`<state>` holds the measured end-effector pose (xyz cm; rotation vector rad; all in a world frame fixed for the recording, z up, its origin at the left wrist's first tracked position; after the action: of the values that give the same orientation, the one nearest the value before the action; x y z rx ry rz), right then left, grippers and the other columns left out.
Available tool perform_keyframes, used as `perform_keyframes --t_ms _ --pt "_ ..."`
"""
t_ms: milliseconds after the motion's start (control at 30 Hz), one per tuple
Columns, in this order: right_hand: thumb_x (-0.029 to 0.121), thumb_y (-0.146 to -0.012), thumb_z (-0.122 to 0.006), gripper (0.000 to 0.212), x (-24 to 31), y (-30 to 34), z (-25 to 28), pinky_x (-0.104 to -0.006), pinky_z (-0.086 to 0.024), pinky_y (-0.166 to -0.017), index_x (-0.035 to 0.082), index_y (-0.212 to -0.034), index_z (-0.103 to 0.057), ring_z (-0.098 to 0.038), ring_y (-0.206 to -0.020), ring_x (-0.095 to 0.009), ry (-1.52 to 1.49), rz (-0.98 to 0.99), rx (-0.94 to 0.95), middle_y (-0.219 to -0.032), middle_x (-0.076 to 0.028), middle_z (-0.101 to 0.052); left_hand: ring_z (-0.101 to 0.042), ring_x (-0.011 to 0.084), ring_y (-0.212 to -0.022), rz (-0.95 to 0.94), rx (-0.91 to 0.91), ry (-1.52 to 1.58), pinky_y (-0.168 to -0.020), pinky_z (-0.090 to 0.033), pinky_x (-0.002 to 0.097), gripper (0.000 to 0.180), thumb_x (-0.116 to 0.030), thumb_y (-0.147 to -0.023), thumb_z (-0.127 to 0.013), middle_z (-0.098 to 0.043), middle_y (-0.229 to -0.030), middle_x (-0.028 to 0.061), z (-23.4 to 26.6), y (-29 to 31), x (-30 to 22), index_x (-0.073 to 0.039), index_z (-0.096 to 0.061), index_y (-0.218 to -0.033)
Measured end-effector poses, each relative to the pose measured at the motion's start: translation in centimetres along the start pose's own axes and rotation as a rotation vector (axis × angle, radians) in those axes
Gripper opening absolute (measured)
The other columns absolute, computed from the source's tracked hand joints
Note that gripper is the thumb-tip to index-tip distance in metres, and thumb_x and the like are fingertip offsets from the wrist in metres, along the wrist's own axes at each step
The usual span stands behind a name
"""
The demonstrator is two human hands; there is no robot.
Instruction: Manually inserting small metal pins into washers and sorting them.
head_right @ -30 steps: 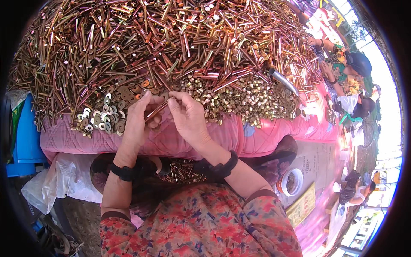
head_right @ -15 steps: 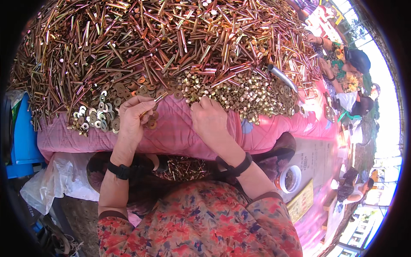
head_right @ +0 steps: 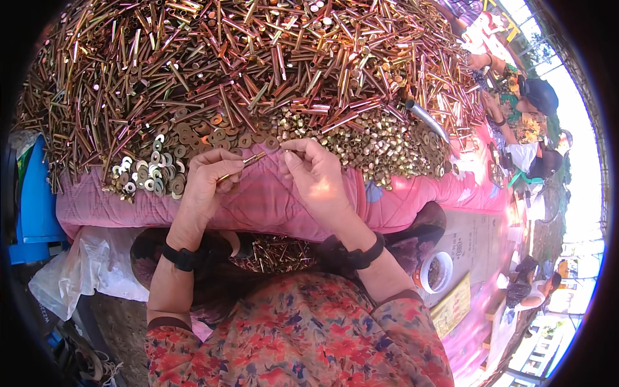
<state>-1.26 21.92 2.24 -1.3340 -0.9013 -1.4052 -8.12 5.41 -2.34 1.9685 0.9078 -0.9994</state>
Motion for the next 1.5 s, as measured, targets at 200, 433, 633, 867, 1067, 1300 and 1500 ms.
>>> perform_keyframes --t_ms 200,433,633,867,1067,1300,1500 --pt "0.003 -0.088 -0.057 0.014 0.0 -0.5 -0.9 -0.0214 -0.048 -0.070 0.000 -0.102 -0.057 -0.055 -0.077 -0.007 -0.257 -0.013 0.048 -0.089 -0.002 -0.061 -0.036 0.0053 -0.041 0.059 0.070 0.066 -0.041 -0.025 0.0198 0.004 -0.001 -0.074 -0.065 -0.053 -0.057 0.0028 -0.7 0.2 0.2 0.001 -0.061 -0.077" --pt "0.005 -0.088 -0.059 0.016 -0.5 0.3 -2.2 -0.0201 -0.049 -0.072 0.000 -0.103 -0.057 -0.057 -0.077 -0.006 -0.428 -0.094 0.111 -0.087 -0.001 -0.061 -0.035 0.0049 -0.040 0.143 0.093 0.098 -0.040 -0.024 0.0201 0.005 -0.001 -0.075 -0.065 -0.053 -0.057 0.0025 -0.9 0.5 0.7 0.001 -0.060 -0.075" --pt "0.006 -0.088 -0.058 0.010 -0.9 0.3 -2.2 -0.0180 -0.044 -0.063 0.000 -0.097 -0.056 -0.052 -0.070 -0.004 -0.199 -0.083 0.128 -0.082 -0.001 -0.058 -0.039 0.0042 -0.041 0.037 0.112 -0.035 -0.040 -0.028 0.0187 0.004 -0.001 -0.074 -0.066 -0.055 -0.058 0.0015 -1.0 0.5 -0.3 0.001 -0.063 -0.074" --pt "0.012 -0.090 -0.057 0.013 -0.5 0.0 -2.0 -0.0198 -0.042 -0.055 -0.001 -0.093 -0.054 -0.048 -0.061 -0.005 -0.020 -0.161 0.188 -0.071 0.000 -0.054 -0.048 0.0043 -0.049 -0.255 0.139 -0.359 -0.045 -0.035 0.0175 0.006 -0.004 -0.075 -0.068 -0.058 -0.060 0.0012 -1.9 0.8 -2.2 0.001 -0.065 -0.075" --pt "0.005 -0.087 -0.057 0.009 -1.2 0.2 -1.9 -0.0194 -0.040 -0.059 -0.001 -0.094 -0.056 -0.048 -0.066 -0.005 -0.068 -0.304 0.227 -0.076 -0.001 -0.056 -0.045 0.0044 -0.046 -0.326 0.161 -0.402 -0.042 -0.033 0.0185 0.006 -0.004 -0.076 -0.067 -0.057 -0.059 0.0013 -2.3 0.9 -2.5 0.001 -0.065 -0.074" --pt "0.007 -0.087 -0.059 0.010 2.0 0.1 -1.6 -0.0206 -0.042 -0.061 -0.001 -0.094 -0.057 -0.051 -0.068 -0.006 0.000 0.125 0.117 -0.078 -0.003 -0.057 -0.037 0.0051 -0.040 0.185 0.209 0.142 -0.038 -0.027 0.0206 0.005 -0.002 -0.076 -0.065 -0.053 -0.055 0.0022 -1.8 0.3 0.4 0.001 -0.062 -0.074" --pt "0.018 -0.089 -0.060 0.019 -0.9 0.0 -1.7 -0.0226 -0.041 -0.057 -0.001 -0.093 -0.057 -0.049 -0.066 -0.006 0.134 -0.143 0.241 -0.075 -0.003 -0.056 -0.040 0.0045 -0.041 0.002 0.163 -0.068 -0.038 -0.028 0.0191 0.005 -0.002 -0.075 -0.066 -0.054 -0.056 0.0027 -1.4 0.3 -0.6 0.002 -0.064 -0.075"
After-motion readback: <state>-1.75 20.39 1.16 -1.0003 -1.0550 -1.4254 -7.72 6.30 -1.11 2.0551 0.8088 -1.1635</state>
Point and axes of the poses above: each hand's wrist, its own y-axis away from the middle knuckle, its own z-axis out of the back of the hand, x = y × z, the point moved 9 cm from there along -y, towards the middle knuckle
